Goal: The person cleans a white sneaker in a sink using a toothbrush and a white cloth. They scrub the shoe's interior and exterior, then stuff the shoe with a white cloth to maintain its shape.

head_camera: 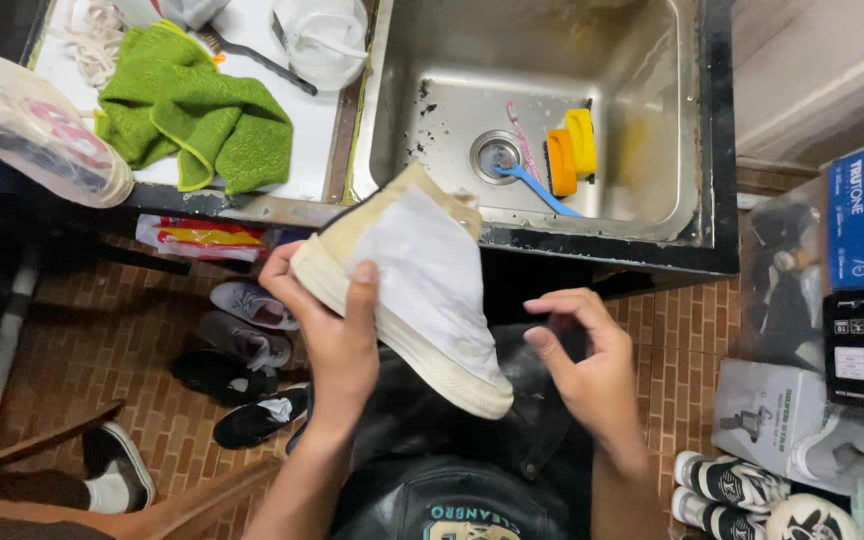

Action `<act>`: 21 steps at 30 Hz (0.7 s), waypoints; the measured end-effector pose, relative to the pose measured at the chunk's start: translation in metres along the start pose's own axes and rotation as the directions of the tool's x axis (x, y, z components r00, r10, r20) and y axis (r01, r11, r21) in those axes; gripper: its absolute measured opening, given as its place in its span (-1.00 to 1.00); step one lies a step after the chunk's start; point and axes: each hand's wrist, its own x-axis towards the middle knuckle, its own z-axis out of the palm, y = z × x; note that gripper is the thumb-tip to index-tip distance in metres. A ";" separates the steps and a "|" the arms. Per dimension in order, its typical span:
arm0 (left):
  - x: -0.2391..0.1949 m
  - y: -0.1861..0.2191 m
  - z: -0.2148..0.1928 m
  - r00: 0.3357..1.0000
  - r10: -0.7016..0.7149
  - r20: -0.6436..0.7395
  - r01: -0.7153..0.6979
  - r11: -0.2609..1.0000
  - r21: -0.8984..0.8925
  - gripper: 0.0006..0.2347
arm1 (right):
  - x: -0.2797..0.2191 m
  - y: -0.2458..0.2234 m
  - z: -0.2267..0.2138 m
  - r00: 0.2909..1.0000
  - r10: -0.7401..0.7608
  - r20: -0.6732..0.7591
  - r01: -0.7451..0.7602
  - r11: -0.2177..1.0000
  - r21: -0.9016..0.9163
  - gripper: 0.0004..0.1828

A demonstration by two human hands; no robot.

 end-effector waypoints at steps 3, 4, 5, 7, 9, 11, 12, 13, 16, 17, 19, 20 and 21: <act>-0.001 0.001 0.003 0.989 -0.029 0.146 0.031 0.999 -0.007 -0.58 | 0.007 -0.026 0.000 0.970 -0.170 -0.173 0.156 0.983 -0.093 -0.81; -0.002 0.001 0.004 0.988 -0.034 0.151 0.036 0.999 -0.006 -0.58 | 0.011 -0.032 0.000 0.971 -0.164 -0.175 0.149 0.984 -0.094 -0.81; -0.003 0.001 0.005 0.976 -0.062 0.207 0.059 0.998 0.021 -0.52 | 0.016 -0.039 0.001 0.939 -0.295 -0.178 0.269 0.950 -0.160 -0.81; -0.007 0.002 0.006 0.958 -0.094 0.271 0.084 0.995 0.049 -0.46 | 0.023 -0.048 0.002 0.892 -0.416 -0.176 0.374 0.898 -0.231 -0.80; -0.009 0.005 0.008 0.939 -0.138 0.315 0.132 0.990 0.039 -0.42 | 0.033 -0.056 0.003 0.853 -0.511 -0.111 0.446 0.822 -0.353 -0.76; -0.011 0.005 0.009 0.937 -0.102 0.333 0.098 0.995 0.030 -0.42 | 0.041 -0.061 0.001 0.876 -0.472 -0.097 0.419 0.846 -0.329 -0.77; -0.013 0.005 0.008 0.934 -0.073 0.349 0.068 0.997 0.027 -0.41 | 0.045 -0.063 0.002 0.901 -0.426 -0.079 0.386 0.872 -0.300 -0.78; -0.012 0.005 0.007 0.936 -0.074 0.345 0.069 0.997 0.027 -0.41 | 0.045 -0.062 0.003 0.901 -0.427 -0.076 0.389 0.872 -0.298 -0.78; -0.012 0.007 0.003 0.926 -0.075 0.371 0.076 0.997 0.011 -0.42 | 0.046 -0.059 0.004 0.943 -0.323 -0.082 0.305 0.936 -0.176 -0.87; -0.012 0.008 0.002 0.918 -0.082 0.387 0.086 0.996 0.006 -0.42 | 0.046 -0.057 0.004 0.949 -0.304 -0.089 0.287 0.945 -0.159 -0.90; -0.009 0.009 0.001 0.912 -0.077 0.402 0.087 0.996 -0.006 -0.43 | 0.047 -0.056 0.004 0.950 -0.295 -0.101 0.280 0.949 -0.143 -0.93; -0.009 0.009 0.001 0.902 -0.085 0.423 0.095 0.995 -0.004 -0.44 | 0.047 -0.056 0.005 0.958 -0.265 -0.106 0.254 0.962 -0.104 -0.93; -0.009 0.009 0.000 0.892 -0.092 0.443 0.104 0.995 -0.002 -0.46 | 0.047 -0.056 0.006 0.966 -0.234 -0.110 0.228 0.971 -0.064 -0.93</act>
